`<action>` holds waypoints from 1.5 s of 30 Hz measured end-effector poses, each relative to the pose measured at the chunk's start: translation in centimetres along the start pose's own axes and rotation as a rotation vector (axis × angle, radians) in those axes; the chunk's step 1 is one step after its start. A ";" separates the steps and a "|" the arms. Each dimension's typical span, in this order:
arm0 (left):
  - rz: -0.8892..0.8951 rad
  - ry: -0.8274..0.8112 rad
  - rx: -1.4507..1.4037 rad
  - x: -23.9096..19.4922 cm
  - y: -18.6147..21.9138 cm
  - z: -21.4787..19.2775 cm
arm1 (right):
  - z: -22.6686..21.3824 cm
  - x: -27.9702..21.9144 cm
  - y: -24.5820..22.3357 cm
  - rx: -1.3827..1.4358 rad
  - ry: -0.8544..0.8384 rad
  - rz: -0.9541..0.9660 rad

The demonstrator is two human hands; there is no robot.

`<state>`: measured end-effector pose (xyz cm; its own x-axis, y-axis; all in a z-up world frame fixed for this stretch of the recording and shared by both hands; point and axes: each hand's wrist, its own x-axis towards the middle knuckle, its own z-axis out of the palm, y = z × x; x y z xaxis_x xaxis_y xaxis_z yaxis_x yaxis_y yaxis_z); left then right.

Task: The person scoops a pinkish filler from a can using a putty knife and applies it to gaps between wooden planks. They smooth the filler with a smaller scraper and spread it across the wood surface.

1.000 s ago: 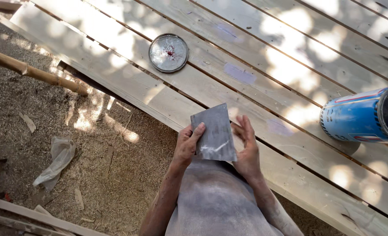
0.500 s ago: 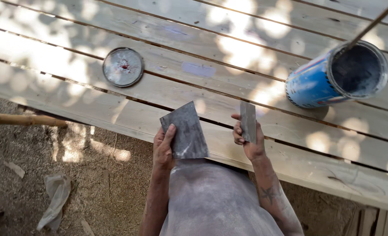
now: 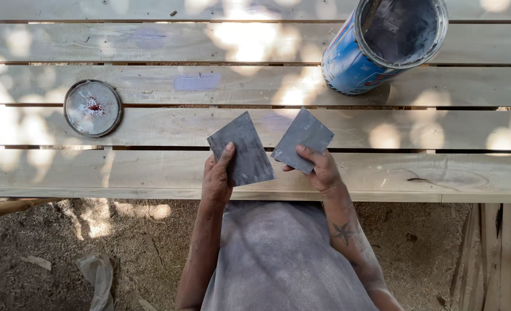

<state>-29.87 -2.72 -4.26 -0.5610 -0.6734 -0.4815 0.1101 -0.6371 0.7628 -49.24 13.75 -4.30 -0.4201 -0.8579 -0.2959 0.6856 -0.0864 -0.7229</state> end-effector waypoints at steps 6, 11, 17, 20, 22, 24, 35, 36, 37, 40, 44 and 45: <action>0.005 0.005 0.060 0.6 -1.6 2.0 | -3.5 1.5 1.2 -0.617 0.327 0.141; 0.174 -0.011 0.321 0.4 -1.7 4.2 | -5.8 4.5 1.4 -0.782 0.248 0.033; 0.927 -0.101 1.168 -1.4 0.3 6.3 | -9.3 6.1 -0.9 -0.557 0.229 -0.174; 1.121 -0.047 1.346 -2.2 0.5 6.6 | -9.8 5.3 -2.4 -0.384 0.131 -0.126; 1.172 -0.022 1.375 -2.1 0.6 6.8 | -9.4 4.8 -3.4 0.023 -0.041 -0.048; 1.196 -0.002 1.411 -1.9 0.5 6.8 | -8.6 4.0 -4.2 0.274 -0.168 0.031; 0.811 0.001 0.251 -0.2 -3.1 6.6 | -4.2 3.1 -0.6 0.035 -0.137 0.051; 0.565 -0.042 -0.087 0.1 -3.2 6.0 | -4.0 3.1 -0.5 -0.057 -0.125 0.032; 0.427 -0.149 -0.177 0.4 -3.2 5.3 | -3.8 3.2 -0.7 -0.149 -0.110 0.010; 0.191 -0.260 -0.132 0.5 -3.1 4.0 | -3.0 2.9 -2.2 -0.409 -0.102 0.003; 0.377 -0.016 0.510 -0.4 -2.6 4.7 | -1.7 1.7 -6.8 -0.920 0.017 0.049; 0.432 -0.011 0.621 -0.5 -1.8 5.0 | -1.2 1.3 -8.1 -0.931 -0.033 -0.131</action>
<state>-33.92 0.66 -3.24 -0.5812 -0.8096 -0.0825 -0.1588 0.0135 0.9872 -56.03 13.94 0.39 -0.4334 -0.8851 -0.1695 -0.1236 0.2447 -0.9617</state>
